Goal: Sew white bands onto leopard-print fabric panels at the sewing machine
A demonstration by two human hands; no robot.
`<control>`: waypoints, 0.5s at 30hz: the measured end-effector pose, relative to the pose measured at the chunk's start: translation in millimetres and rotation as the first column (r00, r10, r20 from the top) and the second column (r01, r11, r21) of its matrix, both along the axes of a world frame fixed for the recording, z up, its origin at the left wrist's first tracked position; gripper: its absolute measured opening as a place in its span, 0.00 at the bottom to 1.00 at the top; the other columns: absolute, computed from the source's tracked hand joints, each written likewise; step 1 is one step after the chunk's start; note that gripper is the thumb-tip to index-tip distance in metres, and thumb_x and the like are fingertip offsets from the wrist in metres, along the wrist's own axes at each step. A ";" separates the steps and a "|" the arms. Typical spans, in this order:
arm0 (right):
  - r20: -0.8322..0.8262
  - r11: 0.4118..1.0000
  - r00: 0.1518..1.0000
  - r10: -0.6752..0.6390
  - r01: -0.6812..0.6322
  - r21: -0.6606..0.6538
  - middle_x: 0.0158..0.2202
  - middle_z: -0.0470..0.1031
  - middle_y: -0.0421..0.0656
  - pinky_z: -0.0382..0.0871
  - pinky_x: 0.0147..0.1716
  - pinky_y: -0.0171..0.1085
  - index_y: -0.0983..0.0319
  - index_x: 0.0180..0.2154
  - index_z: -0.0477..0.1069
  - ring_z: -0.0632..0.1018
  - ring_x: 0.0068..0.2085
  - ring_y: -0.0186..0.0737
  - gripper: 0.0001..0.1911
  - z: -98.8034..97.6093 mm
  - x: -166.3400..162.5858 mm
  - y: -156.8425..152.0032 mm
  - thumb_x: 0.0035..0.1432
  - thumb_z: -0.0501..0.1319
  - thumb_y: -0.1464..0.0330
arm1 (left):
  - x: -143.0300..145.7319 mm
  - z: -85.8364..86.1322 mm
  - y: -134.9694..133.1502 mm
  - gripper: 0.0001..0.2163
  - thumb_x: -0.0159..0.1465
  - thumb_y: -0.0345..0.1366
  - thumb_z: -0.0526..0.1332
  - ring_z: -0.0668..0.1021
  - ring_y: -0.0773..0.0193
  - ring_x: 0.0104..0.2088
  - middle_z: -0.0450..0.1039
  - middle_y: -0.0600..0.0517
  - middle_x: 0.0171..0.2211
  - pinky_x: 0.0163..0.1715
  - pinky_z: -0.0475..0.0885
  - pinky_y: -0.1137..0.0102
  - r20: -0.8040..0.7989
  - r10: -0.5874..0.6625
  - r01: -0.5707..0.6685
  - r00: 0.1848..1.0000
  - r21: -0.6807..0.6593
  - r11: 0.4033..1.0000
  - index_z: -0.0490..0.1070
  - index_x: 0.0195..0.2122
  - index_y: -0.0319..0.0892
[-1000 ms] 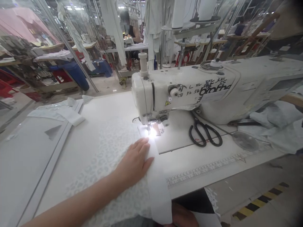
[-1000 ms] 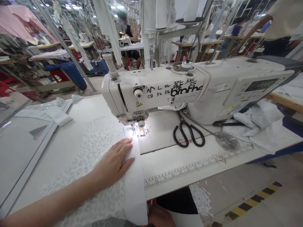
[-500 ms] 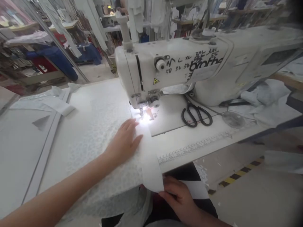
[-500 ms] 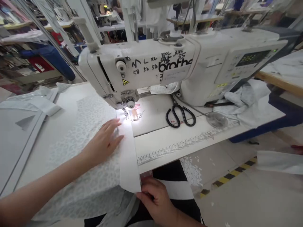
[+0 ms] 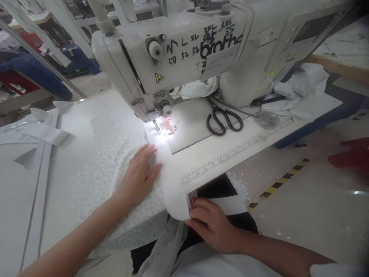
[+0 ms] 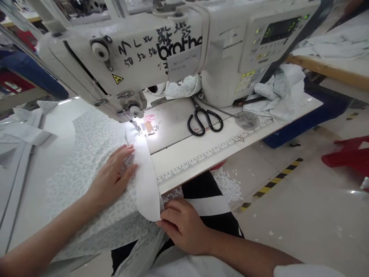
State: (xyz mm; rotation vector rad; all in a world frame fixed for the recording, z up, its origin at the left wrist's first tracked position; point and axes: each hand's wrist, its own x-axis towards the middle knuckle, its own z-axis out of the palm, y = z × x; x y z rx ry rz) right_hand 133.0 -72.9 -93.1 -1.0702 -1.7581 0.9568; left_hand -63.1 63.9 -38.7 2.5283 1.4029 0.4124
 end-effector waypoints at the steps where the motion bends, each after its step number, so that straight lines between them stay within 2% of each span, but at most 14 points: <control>1: 0.030 1.000 0.999 0.011 -0.011 0.022 0.31 0.69 0.44 0.64 0.33 0.36 0.63 0.30 0.69 0.69 0.33 0.36 0.09 1.6 -0.3 1.3 0.62 0.54 0.69 | 0.2 0.5 0.0 0.19 0.66 0.42 0.49 0.56 0.57 0.62 0.59 0.46 0.58 0.59 0.56 0.56 0.000 -0.004 0.004 1.000 -0.002 1.000 0.56 0.56 0.40; 5: 0.119 0.998 0.992 0.034 -0.040 0.049 0.27 0.66 0.42 0.63 0.32 0.36 0.63 0.28 0.68 0.67 0.31 0.36 0.13 3.3 -1.5 6.1 0.63 0.53 0.68 | 0.0 1.7 1.3 0.19 0.65 0.43 0.49 0.54 0.55 0.62 0.58 0.48 0.59 0.58 0.56 0.53 -0.023 -0.027 0.026 0.999 -0.027 0.999 0.56 0.56 0.43; 10: 0.052 1.000 0.999 0.005 -0.005 -0.017 0.26 0.64 0.40 0.62 0.30 0.34 0.63 0.23 0.63 0.67 0.30 0.35 0.13 -0.4 -2.2 6.2 0.61 0.54 0.70 | -1.4 2.8 6.0 0.20 0.64 0.43 0.51 0.53 0.54 0.63 0.57 0.49 0.60 0.59 0.56 0.52 -0.045 -0.062 0.060 0.997 -0.034 0.998 0.57 0.56 0.44; 15: 0.029 1.000 0.999 -0.019 0.019 -0.024 0.24 0.63 0.38 0.61 0.28 0.33 0.62 0.23 0.59 0.66 0.28 0.33 0.12 -4.4 -3.5 3.7 0.59 0.54 0.73 | -3.7 2.1 8.1 0.20 0.64 0.44 0.51 0.53 0.54 0.63 0.58 0.49 0.59 0.58 0.56 0.51 -0.058 -0.072 0.070 0.996 -0.031 0.997 0.57 0.56 0.44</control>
